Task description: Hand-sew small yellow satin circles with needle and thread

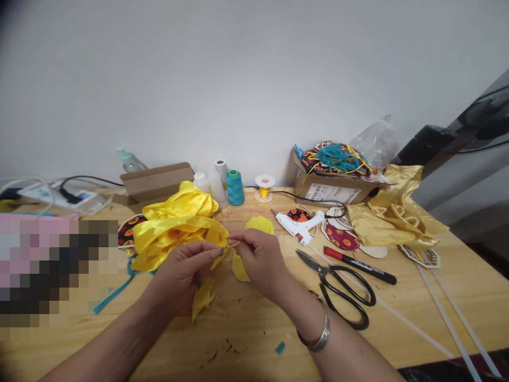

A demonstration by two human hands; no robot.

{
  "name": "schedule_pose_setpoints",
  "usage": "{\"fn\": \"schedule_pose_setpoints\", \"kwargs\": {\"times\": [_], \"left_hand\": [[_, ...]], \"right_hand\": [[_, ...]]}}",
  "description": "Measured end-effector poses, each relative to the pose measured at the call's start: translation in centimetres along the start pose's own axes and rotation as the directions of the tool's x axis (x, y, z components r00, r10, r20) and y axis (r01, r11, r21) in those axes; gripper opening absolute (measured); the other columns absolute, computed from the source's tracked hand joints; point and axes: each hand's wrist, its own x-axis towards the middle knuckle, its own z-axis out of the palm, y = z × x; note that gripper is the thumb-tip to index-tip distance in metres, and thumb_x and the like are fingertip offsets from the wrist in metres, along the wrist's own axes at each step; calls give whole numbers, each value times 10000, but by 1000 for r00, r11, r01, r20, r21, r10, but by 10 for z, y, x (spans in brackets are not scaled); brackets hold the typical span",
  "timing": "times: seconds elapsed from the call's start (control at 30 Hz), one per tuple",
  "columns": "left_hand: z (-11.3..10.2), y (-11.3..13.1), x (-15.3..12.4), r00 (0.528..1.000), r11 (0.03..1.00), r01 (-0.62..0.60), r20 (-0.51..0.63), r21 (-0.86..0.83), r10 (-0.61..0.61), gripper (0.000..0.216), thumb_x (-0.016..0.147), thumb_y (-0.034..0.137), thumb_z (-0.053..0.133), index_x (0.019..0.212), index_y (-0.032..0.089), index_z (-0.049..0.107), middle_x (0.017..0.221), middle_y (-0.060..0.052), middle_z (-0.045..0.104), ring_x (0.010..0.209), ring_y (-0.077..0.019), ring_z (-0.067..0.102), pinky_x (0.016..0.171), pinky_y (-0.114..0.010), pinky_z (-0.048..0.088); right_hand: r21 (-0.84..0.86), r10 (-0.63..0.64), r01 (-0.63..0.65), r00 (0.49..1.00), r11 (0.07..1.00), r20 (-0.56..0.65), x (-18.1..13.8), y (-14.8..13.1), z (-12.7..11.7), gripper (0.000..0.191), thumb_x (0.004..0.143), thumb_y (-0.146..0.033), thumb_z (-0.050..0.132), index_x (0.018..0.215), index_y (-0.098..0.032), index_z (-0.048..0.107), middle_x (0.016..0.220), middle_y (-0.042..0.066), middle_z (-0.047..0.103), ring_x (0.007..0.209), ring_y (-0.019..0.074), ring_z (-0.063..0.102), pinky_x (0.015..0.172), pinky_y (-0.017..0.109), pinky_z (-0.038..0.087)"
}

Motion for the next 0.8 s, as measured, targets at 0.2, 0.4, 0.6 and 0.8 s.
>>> {"fn": "schedule_pose_setpoints", "kwargs": {"times": [0.2, 0.4, 0.6, 0.8], "left_hand": [[1, 1, 2, 994, 999, -39, -104, -12, 37, 210, 605, 303, 763, 606, 125, 653, 419, 78, 407, 389, -28, 282, 377, -149, 197], [0, 2, 3, 994, 993, -42, -103, -114, 30, 222, 590, 279, 772, 589, 120, 616, 407, 94, 360, 380, -19, 234, 365, -146, 160], [1, 2, 5, 998, 988, -2, -66, -154, -8, 283, 566, 293, 785, 545, 129, 555, 404, 106, 323, 376, -13, 208, 356, -140, 159], [-2, 1, 6, 999, 978, 25, -27, -207, -31, 297, 592, 264, 785, 551, 141, 518, 421, 109, 312, 378, -13, 201, 354, -140, 154]], "right_hand": [[-410, -391, 371, 920, 833, 37, -12, -4, 1, 185, 894, -216, 483, 885, -160, 658, 752, 63, 666, 696, 143, 588, 625, 250, 426], [-569, -486, 491, 856, 659, 175, -19, -1, 5, 188, 908, -201, 458, 851, -173, 635, 686, 38, 654, 617, 125, 548, 564, 260, 334], [-538, -474, 512, 852, 670, 222, -21, 1, 8, 182, 905, -202, 452, 846, -166, 621, 670, 27, 643, 605, 128, 539, 547, 265, 307], [-409, -289, 311, 950, 858, 116, -18, 1, 9, 165, 901, -234, 484, 898, -173, 637, 780, 34, 693, 679, 128, 602, 629, 240, 386]]}}
